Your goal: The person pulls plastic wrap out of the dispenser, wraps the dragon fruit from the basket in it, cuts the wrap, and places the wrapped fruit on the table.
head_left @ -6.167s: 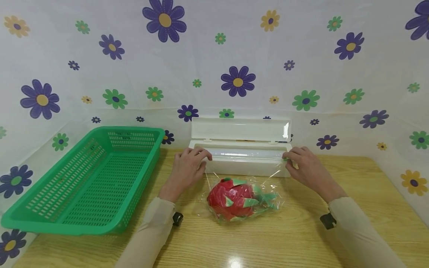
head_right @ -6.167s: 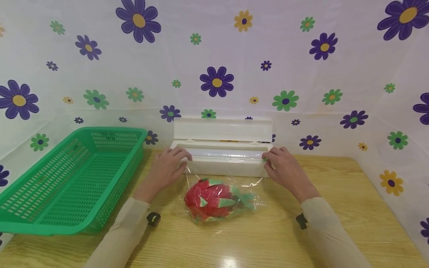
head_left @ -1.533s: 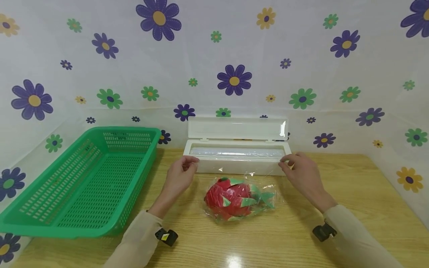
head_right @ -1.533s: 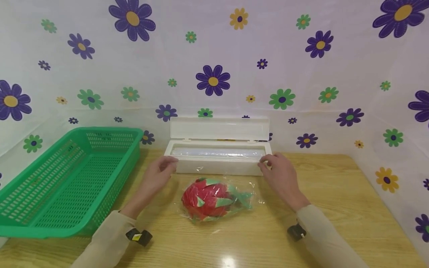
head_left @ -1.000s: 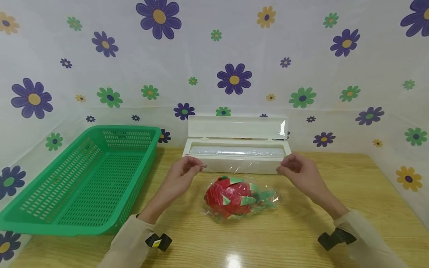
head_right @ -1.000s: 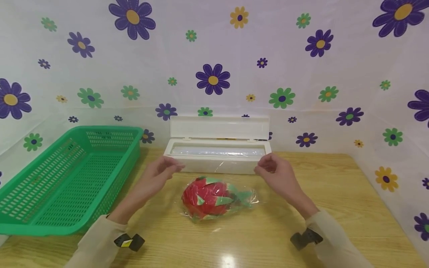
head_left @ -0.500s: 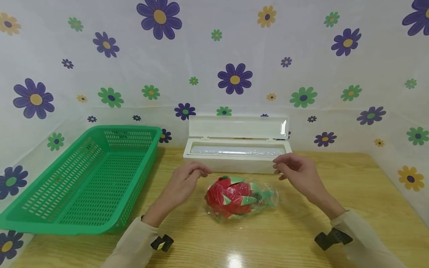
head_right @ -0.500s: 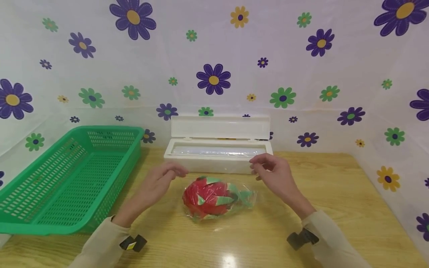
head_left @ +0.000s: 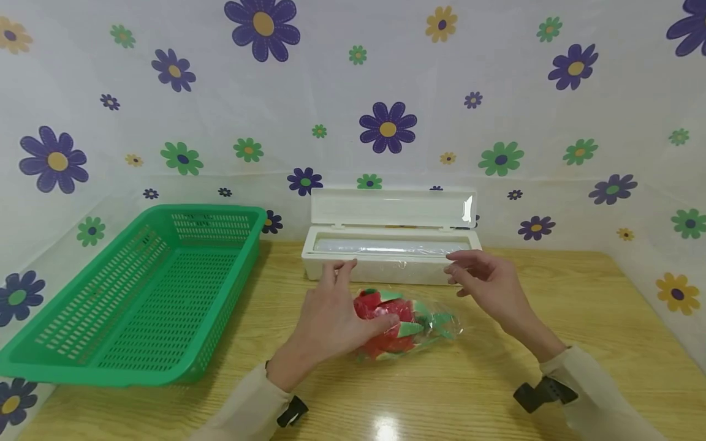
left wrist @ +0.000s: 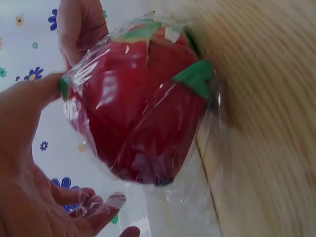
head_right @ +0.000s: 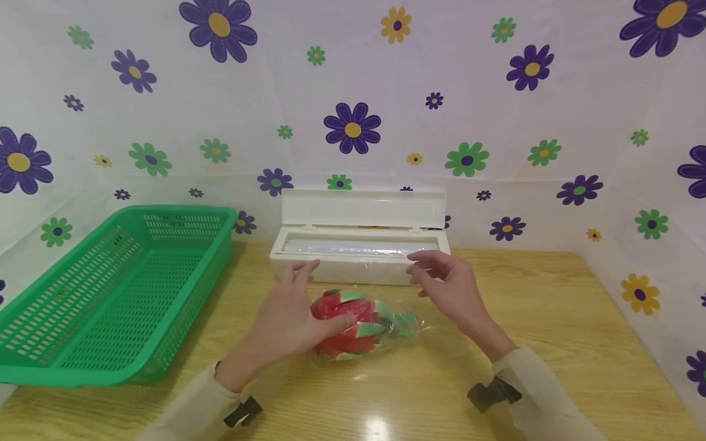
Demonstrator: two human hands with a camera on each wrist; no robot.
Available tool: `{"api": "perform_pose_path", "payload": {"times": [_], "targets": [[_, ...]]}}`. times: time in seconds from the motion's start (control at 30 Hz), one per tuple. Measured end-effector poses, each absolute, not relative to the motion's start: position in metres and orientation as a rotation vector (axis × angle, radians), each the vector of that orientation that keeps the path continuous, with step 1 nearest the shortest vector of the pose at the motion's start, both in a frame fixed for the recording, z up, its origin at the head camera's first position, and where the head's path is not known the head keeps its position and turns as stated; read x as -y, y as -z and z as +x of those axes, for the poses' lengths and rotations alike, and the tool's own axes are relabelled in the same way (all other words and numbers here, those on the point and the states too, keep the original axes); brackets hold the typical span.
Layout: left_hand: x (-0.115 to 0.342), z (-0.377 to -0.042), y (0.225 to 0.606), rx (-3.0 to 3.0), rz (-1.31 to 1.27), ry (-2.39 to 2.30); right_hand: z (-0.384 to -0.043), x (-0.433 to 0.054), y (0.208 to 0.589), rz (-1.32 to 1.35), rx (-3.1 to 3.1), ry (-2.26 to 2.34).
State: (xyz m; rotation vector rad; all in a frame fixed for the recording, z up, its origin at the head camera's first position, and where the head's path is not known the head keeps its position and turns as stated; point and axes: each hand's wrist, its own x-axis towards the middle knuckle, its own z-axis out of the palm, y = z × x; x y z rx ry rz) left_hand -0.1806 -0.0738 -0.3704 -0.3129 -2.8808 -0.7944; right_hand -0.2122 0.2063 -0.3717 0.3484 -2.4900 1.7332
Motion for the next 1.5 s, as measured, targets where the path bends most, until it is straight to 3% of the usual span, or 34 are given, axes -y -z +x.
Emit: {"api": "perform_pose_path", "payload": {"times": [0.3,0.87,1.3,1.5], "targets": [[0.062,-0.177,0.376,2.806,-0.192,1.143,-0.204,-0.199,0.37,0.396,2.444,-1.595],[0.062,-0.176,0.381,2.701,-0.23,1.241,-0.168,-0.174,0.395,0.838,2.572,-1.452],[0.062,-0.173,0.377,2.707,-0.235,1.24,-0.172,-0.168,0.404,0.737,2.581,-1.42],[0.067,-0.175,0.372,2.76,-0.286,1.237,-0.175,-0.176,0.387,0.816,2.71,-1.437]]}}
